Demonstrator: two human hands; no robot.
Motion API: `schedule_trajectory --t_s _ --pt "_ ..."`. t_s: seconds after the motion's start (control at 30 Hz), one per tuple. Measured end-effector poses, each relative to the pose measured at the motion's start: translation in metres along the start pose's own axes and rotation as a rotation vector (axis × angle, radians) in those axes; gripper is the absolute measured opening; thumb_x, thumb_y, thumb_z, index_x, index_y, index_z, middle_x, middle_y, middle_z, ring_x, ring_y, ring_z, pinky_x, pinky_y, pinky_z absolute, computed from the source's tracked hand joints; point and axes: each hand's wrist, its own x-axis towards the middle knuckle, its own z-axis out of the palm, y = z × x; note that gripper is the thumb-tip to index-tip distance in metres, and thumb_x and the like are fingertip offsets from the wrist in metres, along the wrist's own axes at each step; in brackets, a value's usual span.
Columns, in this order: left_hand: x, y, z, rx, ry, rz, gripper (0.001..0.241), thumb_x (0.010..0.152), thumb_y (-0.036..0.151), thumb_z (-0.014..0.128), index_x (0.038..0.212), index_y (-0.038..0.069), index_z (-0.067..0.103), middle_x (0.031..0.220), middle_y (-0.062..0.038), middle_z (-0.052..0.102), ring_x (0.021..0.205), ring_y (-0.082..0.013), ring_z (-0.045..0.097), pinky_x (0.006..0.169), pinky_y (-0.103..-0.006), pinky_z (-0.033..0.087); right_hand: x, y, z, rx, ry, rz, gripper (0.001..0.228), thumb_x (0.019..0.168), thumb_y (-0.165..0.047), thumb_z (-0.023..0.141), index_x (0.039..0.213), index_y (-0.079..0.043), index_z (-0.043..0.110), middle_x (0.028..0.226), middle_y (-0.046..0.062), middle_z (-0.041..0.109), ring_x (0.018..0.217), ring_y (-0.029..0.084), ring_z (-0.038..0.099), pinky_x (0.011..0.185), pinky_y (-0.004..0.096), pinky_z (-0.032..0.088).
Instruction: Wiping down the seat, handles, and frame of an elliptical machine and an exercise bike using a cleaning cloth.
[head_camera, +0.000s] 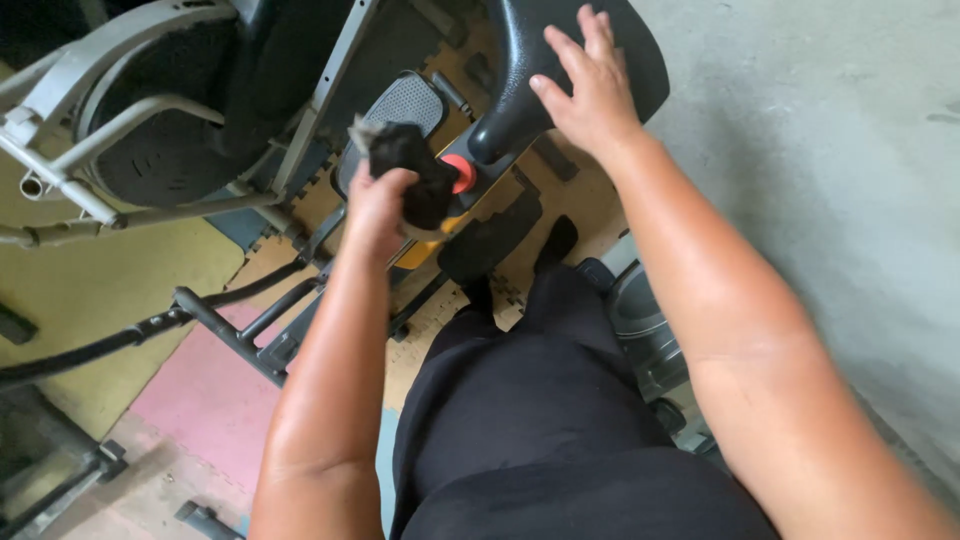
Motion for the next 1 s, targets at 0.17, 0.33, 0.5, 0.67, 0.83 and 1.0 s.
schedule_trajectory --t_s 0.17,0.33,0.5,0.67,0.83,1.0 --pt "0.002 -0.072 0.064 -0.104 0.078 -0.144 0.05 0.081 0.011 0.063 0.131 0.009 0.055 0.111 -0.012 0.066 0.095 -0.0249 0.066 0.083 -0.0424 0.058 0.013 0.036 0.004 -0.193 -0.197 0.066 0.061 0.107 -0.039 0.061 0.162 -0.025 0.041 0.173 0.016 0.014 0.16 0.034 0.009 0.125 0.059 0.008" --pt "0.032 -0.071 0.09 -0.275 0.047 -0.188 0.057 0.095 0.044 0.064 0.131 0.0 0.061 0.115 -0.012 0.068 0.1 -0.0236 0.065 0.083 -0.0384 0.056 0.028 0.043 -0.021 -0.207 -0.304 0.039 0.067 0.104 -0.043 0.065 0.164 -0.029 0.039 0.176 0.013 0.011 0.163 0.031 0.008 0.129 0.057 0.009" --pt "0.07 -0.026 0.093 0.266 0.096 -0.343 0.071 0.093 0.059 0.054 0.129 -0.002 0.062 0.114 -0.015 0.068 0.1 -0.0261 0.065 0.084 -0.0441 0.054 0.039 0.04 -0.043 -0.238 -0.497 -0.027 0.097 0.083 -0.04 0.08 0.164 -0.025 0.028 0.171 0.021 0.002 0.159 0.037 0.003 0.125 0.057 0.011" --pt "0.159 -0.021 0.142 0.416 0.092 -0.2 0.076 0.096 0.06 0.046 0.133 -0.005 0.063 0.123 -0.019 0.072 0.11 -0.029 0.067 0.095 -0.0426 0.051 0.042 0.053 -0.047 -0.256 -0.544 -0.142 0.106 0.079 -0.039 0.084 0.164 -0.022 0.023 0.169 0.025 0.0 0.157 0.041 0.002 0.123 0.058 0.011" --pt "0.231 -0.013 0.209 0.506 0.22 0.151 0.07 0.101 0.054 0.038 0.147 0.002 0.049 0.14 -0.026 0.059 0.135 -0.0402 0.054 0.11 -0.0413 0.042 0.04 0.055 -0.053 -0.219 -0.518 -0.196 0.104 0.077 -0.038 0.086 0.162 -0.018 0.029 0.168 0.025 0.006 0.156 0.042 0.008 0.122 0.058 0.015" --pt "0.182 0.017 0.253 1.273 0.294 0.524 0.059 0.104 0.042 0.048 0.149 0.004 0.048 0.156 -0.019 0.046 0.147 -0.043 0.037 0.121 -0.0523 0.029 0.035 0.104 -0.054 0.118 -0.325 -0.25 0.066 0.085 -0.026 0.08 0.144 -0.008 0.055 0.159 0.021 0.042 0.149 0.038 0.042 0.122 0.047 0.036"
